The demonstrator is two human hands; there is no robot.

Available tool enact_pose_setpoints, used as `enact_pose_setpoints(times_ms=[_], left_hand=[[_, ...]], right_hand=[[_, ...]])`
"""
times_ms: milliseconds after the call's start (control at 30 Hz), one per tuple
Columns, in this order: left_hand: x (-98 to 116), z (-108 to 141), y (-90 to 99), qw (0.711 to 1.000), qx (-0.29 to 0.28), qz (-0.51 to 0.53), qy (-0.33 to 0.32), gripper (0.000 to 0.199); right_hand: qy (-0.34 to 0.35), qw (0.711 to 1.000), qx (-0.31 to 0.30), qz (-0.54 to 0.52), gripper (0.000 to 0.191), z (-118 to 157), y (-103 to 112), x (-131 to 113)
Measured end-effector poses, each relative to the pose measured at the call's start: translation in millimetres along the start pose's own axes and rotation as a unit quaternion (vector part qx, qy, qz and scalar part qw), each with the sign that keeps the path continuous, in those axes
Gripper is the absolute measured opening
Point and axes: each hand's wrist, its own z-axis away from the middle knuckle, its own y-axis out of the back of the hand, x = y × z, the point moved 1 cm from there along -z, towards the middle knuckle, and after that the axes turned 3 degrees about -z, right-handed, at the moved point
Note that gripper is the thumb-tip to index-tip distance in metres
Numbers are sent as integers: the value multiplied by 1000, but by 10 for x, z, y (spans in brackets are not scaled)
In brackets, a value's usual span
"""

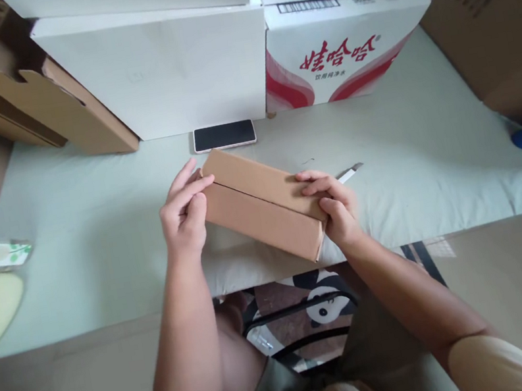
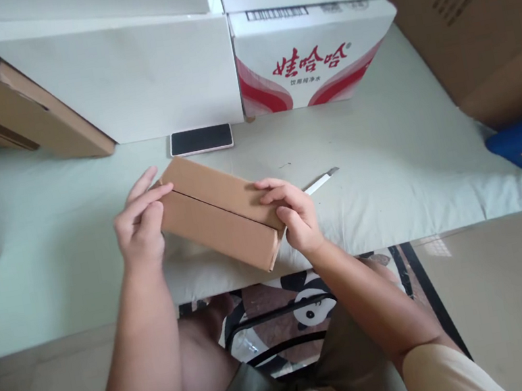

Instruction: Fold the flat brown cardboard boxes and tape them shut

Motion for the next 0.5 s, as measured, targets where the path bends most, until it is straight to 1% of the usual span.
enact_pose_setpoints(times_ms=[67, 100, 167, 200, 233, 267, 300, 367, 433, 500], left_hand=[[59, 13, 5, 1000, 15, -18, -3, 24], [75, 22, 4, 1000, 23, -19, -2, 24], [74, 34, 10, 999, 32, -15, 5, 25], [57, 36, 22, 999, 37, -10, 13, 25], [31, 34, 42, 999, 47, -1, 25, 25], [-2, 28, 68, 997, 65, 13, 41, 25], [-38, 19, 96, 994, 87, 34, 59, 26], [-106, -7, 143, 982, 135, 83, 98, 27], [-151, -40, 156, 963, 186, 128, 149, 26], [-166, -67, 121, 938, 212, 164, 219, 24]], right_hand=[[-2, 1000, 16, -9, 34, 22, 62, 31], [-8, 999, 37, -12, 36, 36, 110, 60], [-34, 996, 88, -3, 37, 66, 222, 136], [-52, 993, 105, 12, 36, 80, 276, 178], [-73, 991, 108, 30, 35, 92, 320, 218], [-94, 990, 96, 46, 36, 103, 350, 251], [-116, 989, 66, 57, 39, 113, 360, 277], [-144, 987, -27, 62, 48, 139, 319, 299], [-133, 983, -116, 57, 60, 177, 205, 288], [-93, 982, -153, 56, 75, 220, 58, 267]])
